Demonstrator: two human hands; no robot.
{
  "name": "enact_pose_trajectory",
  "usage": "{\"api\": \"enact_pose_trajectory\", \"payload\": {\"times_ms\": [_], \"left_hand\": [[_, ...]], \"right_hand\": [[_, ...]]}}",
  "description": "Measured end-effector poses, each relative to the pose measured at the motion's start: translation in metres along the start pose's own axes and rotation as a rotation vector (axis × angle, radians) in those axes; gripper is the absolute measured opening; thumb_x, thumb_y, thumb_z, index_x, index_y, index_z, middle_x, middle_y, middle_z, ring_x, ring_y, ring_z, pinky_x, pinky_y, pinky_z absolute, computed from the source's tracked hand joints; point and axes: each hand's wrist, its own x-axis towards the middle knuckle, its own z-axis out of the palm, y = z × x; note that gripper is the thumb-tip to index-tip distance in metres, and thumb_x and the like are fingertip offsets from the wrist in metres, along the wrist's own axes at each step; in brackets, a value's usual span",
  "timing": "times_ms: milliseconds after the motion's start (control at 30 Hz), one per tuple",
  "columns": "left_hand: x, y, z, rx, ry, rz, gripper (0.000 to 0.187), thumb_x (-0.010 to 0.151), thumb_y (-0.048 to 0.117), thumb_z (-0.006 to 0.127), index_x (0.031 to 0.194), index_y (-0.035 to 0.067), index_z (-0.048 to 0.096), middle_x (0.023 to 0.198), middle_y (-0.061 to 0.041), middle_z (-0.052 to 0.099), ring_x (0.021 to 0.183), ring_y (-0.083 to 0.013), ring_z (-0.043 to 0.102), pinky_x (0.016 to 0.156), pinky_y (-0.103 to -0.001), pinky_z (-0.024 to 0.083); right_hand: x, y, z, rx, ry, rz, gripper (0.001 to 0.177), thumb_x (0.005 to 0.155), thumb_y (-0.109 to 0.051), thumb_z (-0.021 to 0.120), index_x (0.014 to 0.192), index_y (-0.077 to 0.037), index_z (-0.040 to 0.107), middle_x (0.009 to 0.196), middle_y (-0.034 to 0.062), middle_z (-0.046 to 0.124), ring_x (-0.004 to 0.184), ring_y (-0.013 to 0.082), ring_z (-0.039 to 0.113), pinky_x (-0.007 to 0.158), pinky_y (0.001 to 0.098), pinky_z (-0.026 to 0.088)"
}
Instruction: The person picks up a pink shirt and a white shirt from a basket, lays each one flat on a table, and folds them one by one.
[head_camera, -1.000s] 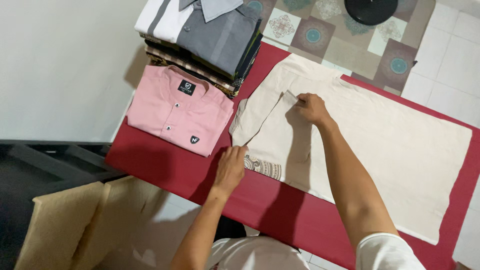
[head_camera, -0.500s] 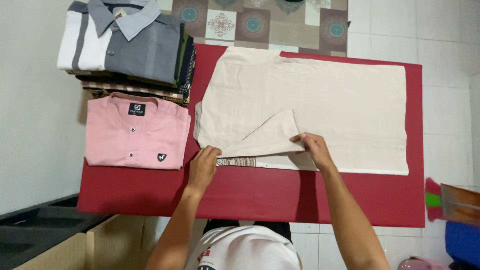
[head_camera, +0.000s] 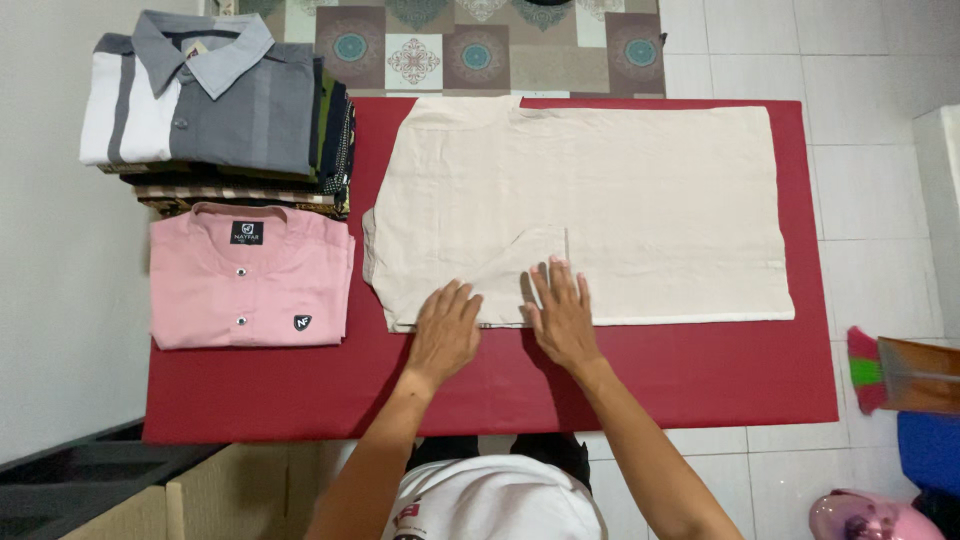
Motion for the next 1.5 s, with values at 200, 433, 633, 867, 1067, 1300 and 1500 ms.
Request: {"api": "enact_pose_trajectory", "payload": {"times_ms": [200, 433, 633, 867, 1067, 1300, 1500], "left_hand": [[0.013, 0.005, 0.027, -0.07, -0.072, -0.012, 0.082, 0.093, 0.048, 0.057, 0.155, 0.001, 0.033, 0.166, -0.015, 0.025, 0.153, -0.0353, 0.016, 0.12, -0.056, 0.016], [-0.008, -0.015, 0.021, 0.345, -0.241, 0.148, 0.072, 0.101, 0.007, 0.055, 0.165, 0.01, 0.023, 0.168, -0.015, 0.031, 0.157, -0.0287, 0.03, 0.119, -0.041, 0.042], [-0.012, 0.008, 0.025, 0.588, -0.312, -0.019, 0.09, 0.086, 0.0, 0.057, 0.164, 0.016, 0.015, 0.167, -0.013, 0.022, 0.152, -0.0318, 0.026, 0.117, -0.041, 0.038], [-0.001, 0.026, 0.04, 0.45, -0.286, -0.203, 0.083, 0.092, -0.003, 0.051, 0.163, 0.018, 0.012, 0.169, -0.013, 0.017, 0.152, -0.0389, 0.022, 0.116, -0.059, 0.032], [-0.005, 0.027, 0.045, 0.402, -0.234, -0.235, 0.085, 0.093, -0.006, 0.049, 0.164, 0.025, 0.013, 0.169, -0.011, 0.017, 0.154, -0.0376, 0.021, 0.118, -0.059, 0.031], [-0.01, 0.031, 0.041, 0.439, -0.196, -0.241, 0.086, 0.093, -0.005, 0.048, 0.164, 0.026, 0.012, 0.169, -0.011, 0.02, 0.154, -0.0348, 0.023, 0.119, -0.055, 0.032], [-0.027, 0.033, 0.042, 0.471, -0.154, -0.202, 0.085, 0.093, -0.003, 0.049, 0.164, 0.026, 0.012, 0.168, -0.013, 0.022, 0.154, -0.0355, 0.024, 0.117, -0.055, 0.034]], "right_hand": [[-0.001, 0.006, 0.009, 0.077, -0.161, -0.038, 0.063, 0.107, -0.042, 0.039, 0.161, -0.013, 0.025, 0.167, 0.0233, 0.019, 0.155, 0.0379, 0.014, 0.122, 0.0587, 0.008], [-0.067, 0.149, -0.033, 0.113, 0.337, 0.333, 0.044, 0.091, -0.015, 0.063, 0.133, -0.001, 0.065, 0.134, 0.0237, 0.059, 0.126, 0.0405, 0.053, 0.107, 0.0565, 0.041], [-0.13, 0.291, -0.071, 0.131, 0.335, 1.082, 0.066, 0.094, -0.027, 0.074, 0.146, 0.003, 0.046, 0.14, 0.0294, 0.044, 0.13, 0.0425, 0.043, 0.108, 0.0562, 0.039], [-0.121, 0.34, -0.075, 0.573, 0.444, 1.241, 0.054, 0.081, -0.019, 0.083, 0.126, 0.0, 0.06, 0.109, 0.0124, 0.068, 0.1, 0.0242, 0.065, 0.09, 0.0408, 0.054], [-0.122, 0.344, -0.088, 0.599, 0.327, 1.224, 0.035, 0.079, -0.008, 0.082, 0.108, 0.0, 0.066, 0.101, 0.0109, 0.068, 0.091, 0.0227, 0.064, 0.081, 0.0388, 0.053], [-0.124, 0.347, -0.098, 1.063, 0.42, 1.216, 0.034, 0.092, -0.002, 0.069, 0.123, 0.002, 0.055, 0.112, 0.0154, 0.065, 0.095, 0.0229, 0.07, 0.077, 0.0308, 0.06], [-0.15, 0.35, -0.098, 1.166, 0.391, 1.166, 0.031, 0.096, -0.004, 0.068, 0.124, 0.009, 0.06, 0.117, 0.0178, 0.068, 0.098, 0.0234, 0.07, 0.08, 0.0297, 0.064]]}}
